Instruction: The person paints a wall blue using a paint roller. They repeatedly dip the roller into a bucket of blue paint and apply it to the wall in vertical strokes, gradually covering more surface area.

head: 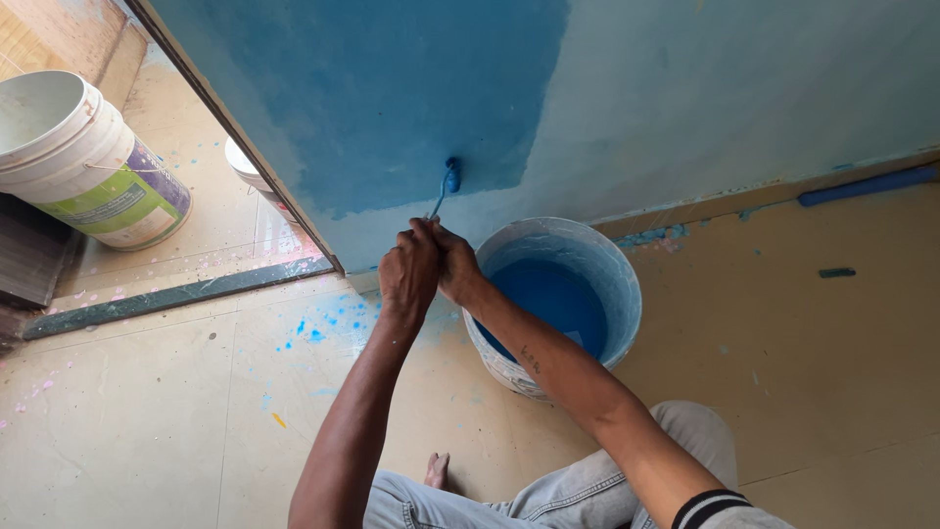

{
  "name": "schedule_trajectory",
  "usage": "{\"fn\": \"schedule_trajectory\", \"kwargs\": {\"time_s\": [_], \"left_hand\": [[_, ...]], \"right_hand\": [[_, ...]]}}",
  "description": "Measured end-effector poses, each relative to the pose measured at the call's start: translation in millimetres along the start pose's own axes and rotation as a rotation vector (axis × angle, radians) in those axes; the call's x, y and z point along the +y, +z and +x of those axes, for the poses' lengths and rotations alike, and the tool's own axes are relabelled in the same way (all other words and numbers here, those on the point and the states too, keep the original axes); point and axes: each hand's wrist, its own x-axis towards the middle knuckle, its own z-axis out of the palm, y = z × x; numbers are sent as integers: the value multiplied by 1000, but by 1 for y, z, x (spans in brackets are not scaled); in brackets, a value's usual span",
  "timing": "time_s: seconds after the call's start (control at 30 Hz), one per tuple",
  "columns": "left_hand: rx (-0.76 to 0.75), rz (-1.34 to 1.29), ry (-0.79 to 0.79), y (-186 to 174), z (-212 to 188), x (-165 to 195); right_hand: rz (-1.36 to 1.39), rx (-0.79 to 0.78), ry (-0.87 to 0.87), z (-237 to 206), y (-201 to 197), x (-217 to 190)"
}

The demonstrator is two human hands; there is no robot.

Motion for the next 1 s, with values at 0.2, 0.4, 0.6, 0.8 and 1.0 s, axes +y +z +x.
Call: {"fn": "schedule_trajectory", "kwargs": {"time_s": [0.2, 0.4, 0.6, 0.8, 1.0], "left_hand": [[81, 41, 69, 22, 24, 61], [93, -37, 54, 39, 21, 79], [-63, -373, -206, 41, 1, 81], [-16, -816, -499, 45, -14, 129], [92, -986, -498, 32, 1, 152]], "right_hand": [[-85, 106, -52, -16, -13, -59], [-126, 116, -48, -25, -21, -78], [-399, 162, -39, -27, -22, -74], [-922, 331, -168, -36, -34, -96], [-1014, 276, -292, -42, -24, -122]]}}
